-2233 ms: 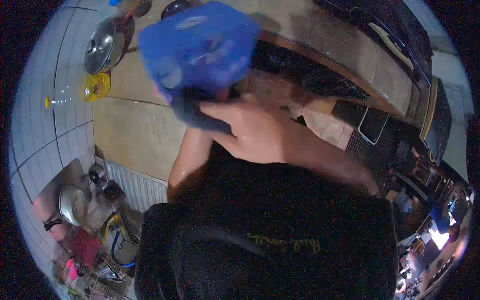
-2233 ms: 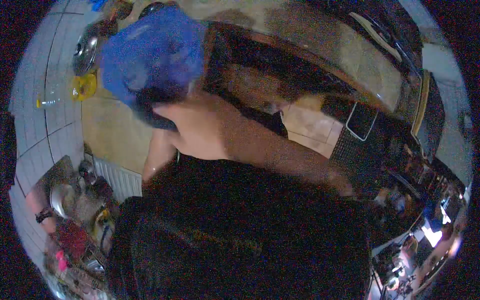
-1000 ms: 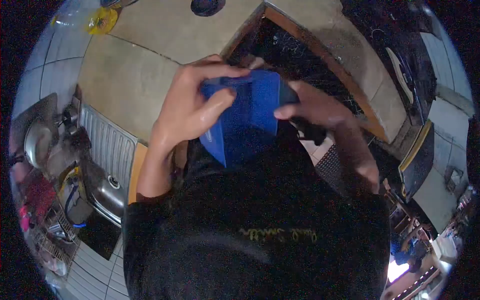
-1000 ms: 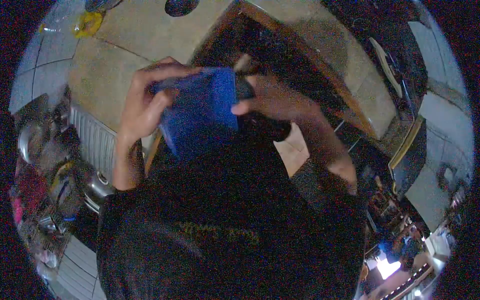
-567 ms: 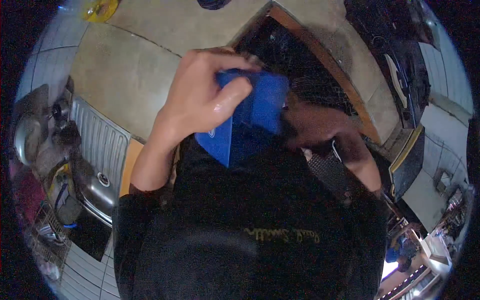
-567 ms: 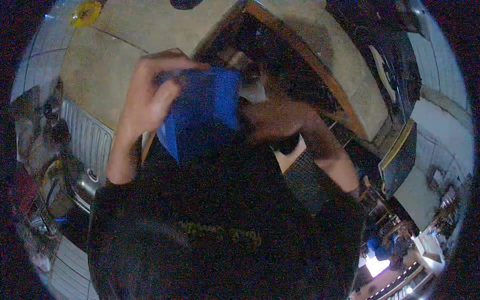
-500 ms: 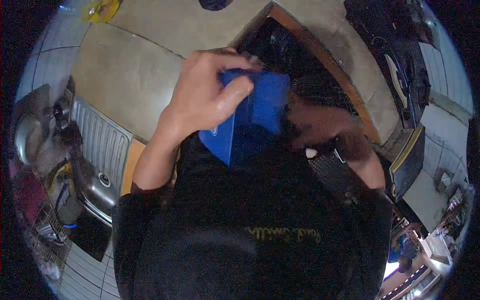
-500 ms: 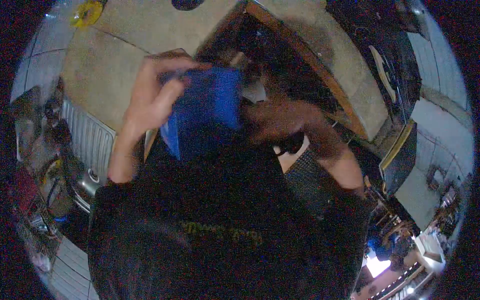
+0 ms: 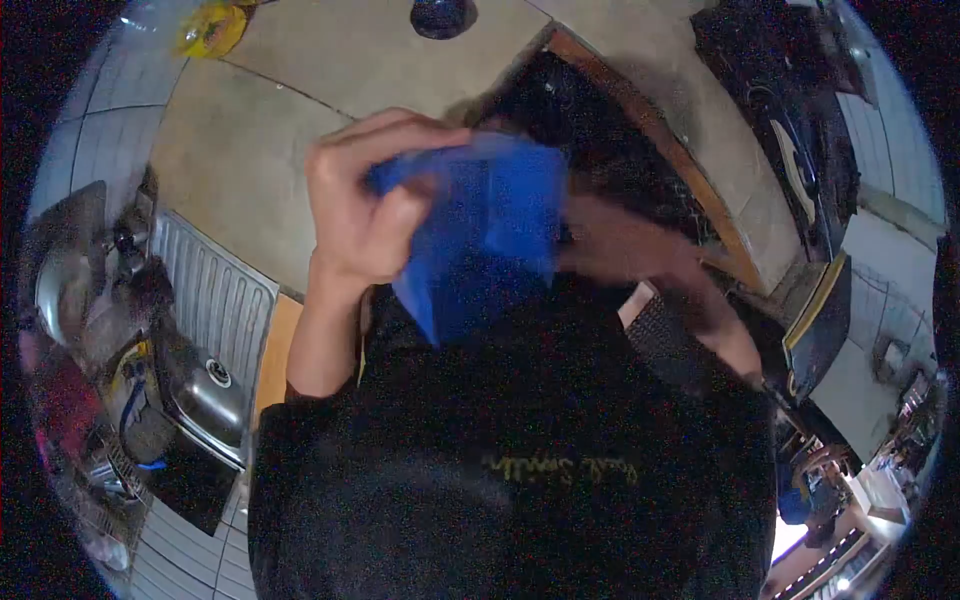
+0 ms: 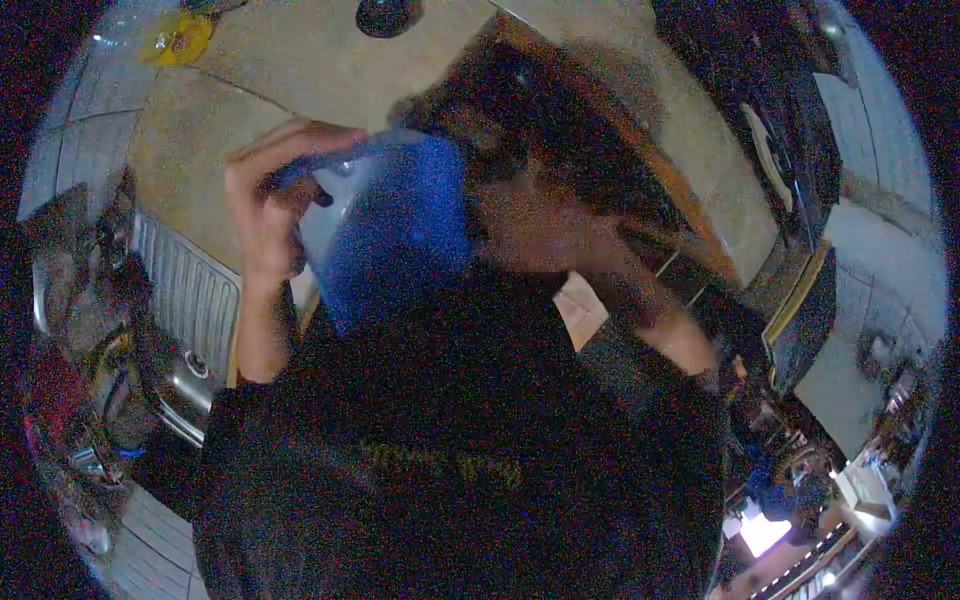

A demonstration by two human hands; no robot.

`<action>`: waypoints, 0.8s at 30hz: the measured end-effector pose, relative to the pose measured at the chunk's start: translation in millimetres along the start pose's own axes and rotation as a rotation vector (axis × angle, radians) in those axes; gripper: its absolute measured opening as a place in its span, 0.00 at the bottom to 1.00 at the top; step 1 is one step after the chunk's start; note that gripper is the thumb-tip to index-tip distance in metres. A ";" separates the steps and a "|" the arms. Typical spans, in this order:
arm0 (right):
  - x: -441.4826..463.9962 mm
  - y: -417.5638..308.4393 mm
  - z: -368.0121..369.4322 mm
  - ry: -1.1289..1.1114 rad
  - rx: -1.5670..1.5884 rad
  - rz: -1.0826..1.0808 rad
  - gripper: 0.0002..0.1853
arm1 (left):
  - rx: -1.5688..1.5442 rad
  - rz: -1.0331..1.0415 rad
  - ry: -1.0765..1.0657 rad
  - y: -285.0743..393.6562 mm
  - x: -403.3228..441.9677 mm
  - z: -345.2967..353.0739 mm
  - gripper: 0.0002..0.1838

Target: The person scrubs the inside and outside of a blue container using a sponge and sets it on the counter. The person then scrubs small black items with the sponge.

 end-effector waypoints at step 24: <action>41.9 -140.7 32.3 0.176 -0.310 -0.406 0.09 | 0.242 0.037 -0.171 -18.2 -13.0 -34.6 0.19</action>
Point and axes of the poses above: each hand's wrist, its own x-axis towards the middle knuckle, its own z-axis out of the palm, y = z × x, the point moved 4 cm from there along x, towards the middle knuckle, and after that the axes turned 12 degrees about x, right-handed, at the moved point
